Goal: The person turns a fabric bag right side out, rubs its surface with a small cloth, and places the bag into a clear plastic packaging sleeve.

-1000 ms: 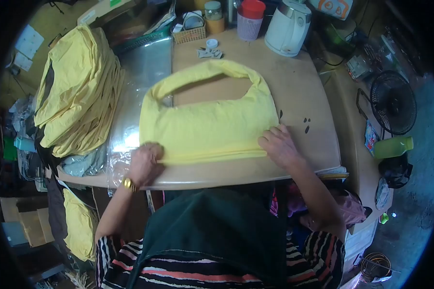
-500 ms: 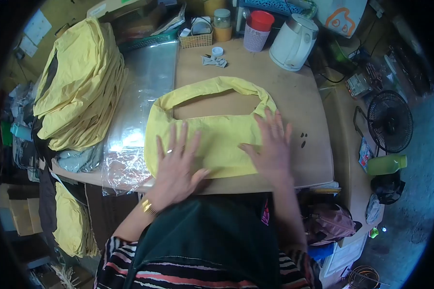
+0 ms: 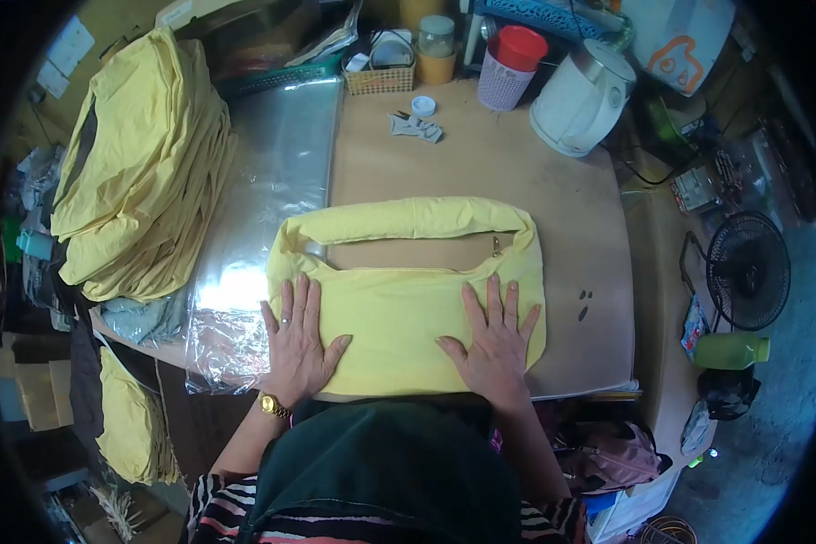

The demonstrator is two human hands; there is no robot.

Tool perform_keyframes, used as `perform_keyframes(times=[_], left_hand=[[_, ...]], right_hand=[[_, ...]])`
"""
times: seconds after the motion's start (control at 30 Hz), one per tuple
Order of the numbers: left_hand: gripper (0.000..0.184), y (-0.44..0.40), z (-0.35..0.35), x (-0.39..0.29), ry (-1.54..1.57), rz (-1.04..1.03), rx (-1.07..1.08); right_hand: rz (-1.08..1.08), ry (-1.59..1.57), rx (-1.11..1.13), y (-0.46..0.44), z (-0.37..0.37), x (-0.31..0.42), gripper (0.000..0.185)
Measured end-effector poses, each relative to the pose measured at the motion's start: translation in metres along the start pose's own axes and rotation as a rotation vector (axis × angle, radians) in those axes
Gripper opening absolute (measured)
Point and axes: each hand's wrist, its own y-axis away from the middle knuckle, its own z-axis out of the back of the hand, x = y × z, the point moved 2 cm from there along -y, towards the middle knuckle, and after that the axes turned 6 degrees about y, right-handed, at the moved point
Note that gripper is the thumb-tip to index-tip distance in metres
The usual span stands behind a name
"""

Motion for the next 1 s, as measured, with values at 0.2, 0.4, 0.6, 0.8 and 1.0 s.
perform_keyframes(times=[0.2,0.4,0.6,0.8,1.0], left_hand=[[0.078,-0.016,0.047,-0.021,0.146,-0.054,0.092],[0.064,-0.099,0.008,-0.004,2.168,0.381,0.074],[0.077,-0.101,0.003,0.036,2.748,0.339,0.08],[0.072,-0.101,0.006,0.037,2.549,0.364,0.075],[0.042,-0.106,-0.017,0.032,2.235,0.51,-0.247]], right_hand=[[0.061,-0.111,0.14,-0.011,0.023,-0.008,0.079],[-0.575,-2.457,0.26,-0.1,-0.01,-0.018,0.089],[-0.173,-2.857,0.02,-0.095,-0.039,-0.043,0.097],[0.029,-2.939,-0.149,-0.089,-0.044,-0.046,0.096],[0.028,-2.869,-0.204,-0.087,-0.044,-0.044,0.092]])
